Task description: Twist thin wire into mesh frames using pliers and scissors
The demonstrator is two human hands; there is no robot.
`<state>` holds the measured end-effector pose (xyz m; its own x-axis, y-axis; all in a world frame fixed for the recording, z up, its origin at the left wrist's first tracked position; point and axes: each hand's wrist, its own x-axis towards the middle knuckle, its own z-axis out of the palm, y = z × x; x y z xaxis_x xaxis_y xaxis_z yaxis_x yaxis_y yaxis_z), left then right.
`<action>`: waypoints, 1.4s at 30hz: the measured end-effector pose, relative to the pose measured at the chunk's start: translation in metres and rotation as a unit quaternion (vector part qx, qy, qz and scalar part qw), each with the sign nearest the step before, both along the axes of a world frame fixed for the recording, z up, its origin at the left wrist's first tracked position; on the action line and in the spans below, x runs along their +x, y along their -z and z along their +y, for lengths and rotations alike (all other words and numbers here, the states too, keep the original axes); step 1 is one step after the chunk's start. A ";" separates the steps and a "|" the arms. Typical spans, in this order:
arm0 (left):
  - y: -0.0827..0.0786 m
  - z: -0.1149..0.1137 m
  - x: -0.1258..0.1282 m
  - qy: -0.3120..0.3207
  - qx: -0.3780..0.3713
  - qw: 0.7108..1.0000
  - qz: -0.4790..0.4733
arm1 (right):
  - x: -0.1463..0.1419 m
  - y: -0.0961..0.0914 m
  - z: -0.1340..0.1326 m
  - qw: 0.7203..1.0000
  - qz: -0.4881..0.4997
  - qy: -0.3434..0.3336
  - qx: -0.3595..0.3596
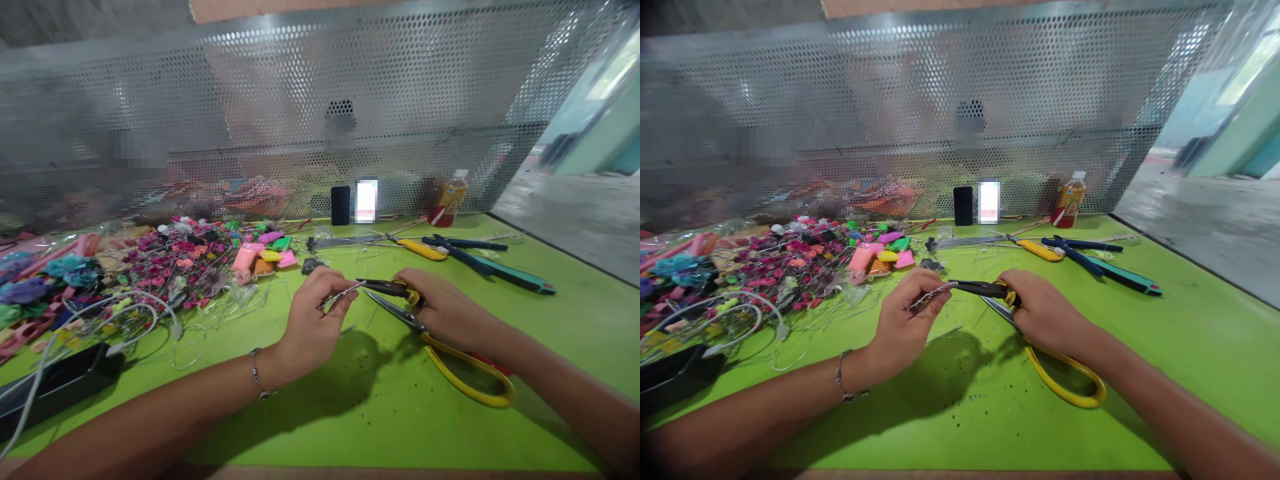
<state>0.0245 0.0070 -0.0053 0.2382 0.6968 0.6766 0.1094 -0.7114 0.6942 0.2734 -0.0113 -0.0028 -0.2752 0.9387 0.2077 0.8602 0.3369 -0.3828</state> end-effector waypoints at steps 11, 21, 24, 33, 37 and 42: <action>-0.005 -0.007 0.000 0.036 -0.040 0.998 -0.019 | -0.003 0.001 0.001 1.000 0.023 0.018 0.009; -0.004 -0.008 0.007 0.167 -0.294 0.928 -0.155 | -0.001 -0.001 -0.001 0.998 0.056 0.001 -0.030; -0.004 -0.005 0.007 0.198 -0.339 0.900 -0.188 | 0.000 0.003 0.002 0.994 0.091 -0.025 -0.059; -0.014 -0.008 0.009 0.215 -0.500 0.802 -0.245 | 0.015 0.001 0.009 0.998 0.002 0.039 -0.040; -0.012 -0.007 0.009 0.215 -0.527 0.784 -0.246 | 0.030 0.007 0.013 0.995 -0.058 0.065 -0.052; -0.007 -0.007 0.009 0.204 -0.558 0.780 -0.197 | 0.038 0.013 0.014 0.992 -0.116 0.032 -0.038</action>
